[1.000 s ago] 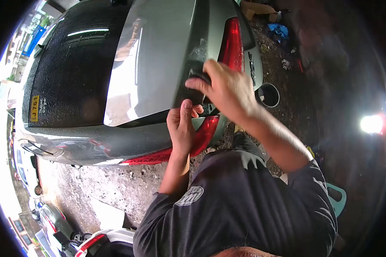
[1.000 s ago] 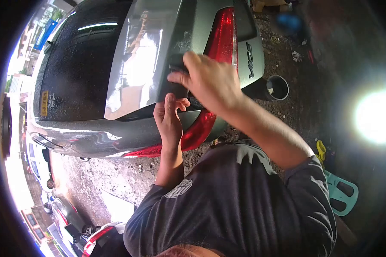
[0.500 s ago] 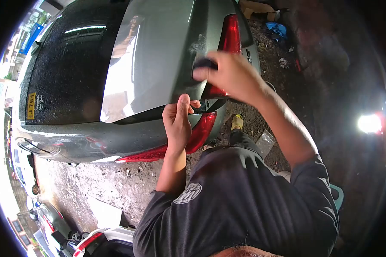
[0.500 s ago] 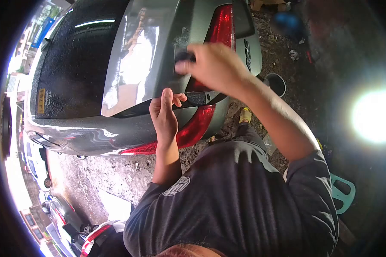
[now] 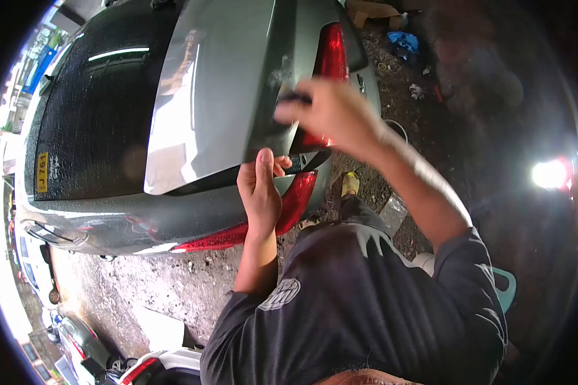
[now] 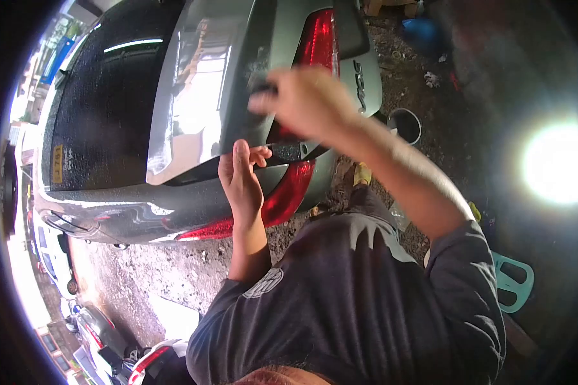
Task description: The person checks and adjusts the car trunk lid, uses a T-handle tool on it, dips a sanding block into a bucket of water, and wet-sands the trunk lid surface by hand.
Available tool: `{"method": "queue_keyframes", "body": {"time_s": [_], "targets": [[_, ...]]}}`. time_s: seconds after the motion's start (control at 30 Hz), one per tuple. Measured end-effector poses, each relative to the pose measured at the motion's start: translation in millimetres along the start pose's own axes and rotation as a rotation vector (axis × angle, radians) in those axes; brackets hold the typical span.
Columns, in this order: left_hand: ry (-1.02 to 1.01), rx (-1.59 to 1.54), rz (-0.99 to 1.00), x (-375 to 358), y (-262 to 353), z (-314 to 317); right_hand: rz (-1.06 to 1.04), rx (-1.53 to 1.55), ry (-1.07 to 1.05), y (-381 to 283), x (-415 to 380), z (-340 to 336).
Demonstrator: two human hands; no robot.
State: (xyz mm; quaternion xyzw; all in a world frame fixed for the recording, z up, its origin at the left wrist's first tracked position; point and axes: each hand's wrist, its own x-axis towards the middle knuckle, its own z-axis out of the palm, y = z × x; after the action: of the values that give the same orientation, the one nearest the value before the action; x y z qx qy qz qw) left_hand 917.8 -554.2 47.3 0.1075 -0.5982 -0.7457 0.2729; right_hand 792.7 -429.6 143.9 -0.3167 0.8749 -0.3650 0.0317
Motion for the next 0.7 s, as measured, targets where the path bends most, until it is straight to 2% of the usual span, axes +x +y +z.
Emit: {"method": "queue_keyframes", "body": {"time_s": [0.07,0.1,0.13,0.2,0.3,0.4,0.47,0.6,0.7], "targets": [[0.017,-0.012,-0.002,1,2,5,-0.063,-0.105,-0.088,-5,-9,4],[0.011,-0.018,0.008,2,0,4,-0.071,0.054,-0.081,7,1,6],[0.003,-0.019,0.011,0,-2,2,-0.032,0.082,-0.019,6,10,-2],[0.022,-0.027,0.022,-3,-3,2,-0.065,0.014,0.067,8,22,-5],[0.043,0.013,-0.014,-1,3,5,-0.101,-0.039,0.014,-5,-9,12],[0.003,-0.030,0.019,1,-7,-2,-0.053,-0.080,0.013,-3,15,-8],[-0.004,0.036,0.031,1,-2,-5,-0.061,-0.088,0.163,4,28,-12],[0.012,0.031,0.070,0,-8,-7,-0.030,0.182,0.161,16,-15,-24],[-0.123,-0.007,0.079,-6,-17,-8,0.198,0.464,0.248,60,-65,-20]]}}
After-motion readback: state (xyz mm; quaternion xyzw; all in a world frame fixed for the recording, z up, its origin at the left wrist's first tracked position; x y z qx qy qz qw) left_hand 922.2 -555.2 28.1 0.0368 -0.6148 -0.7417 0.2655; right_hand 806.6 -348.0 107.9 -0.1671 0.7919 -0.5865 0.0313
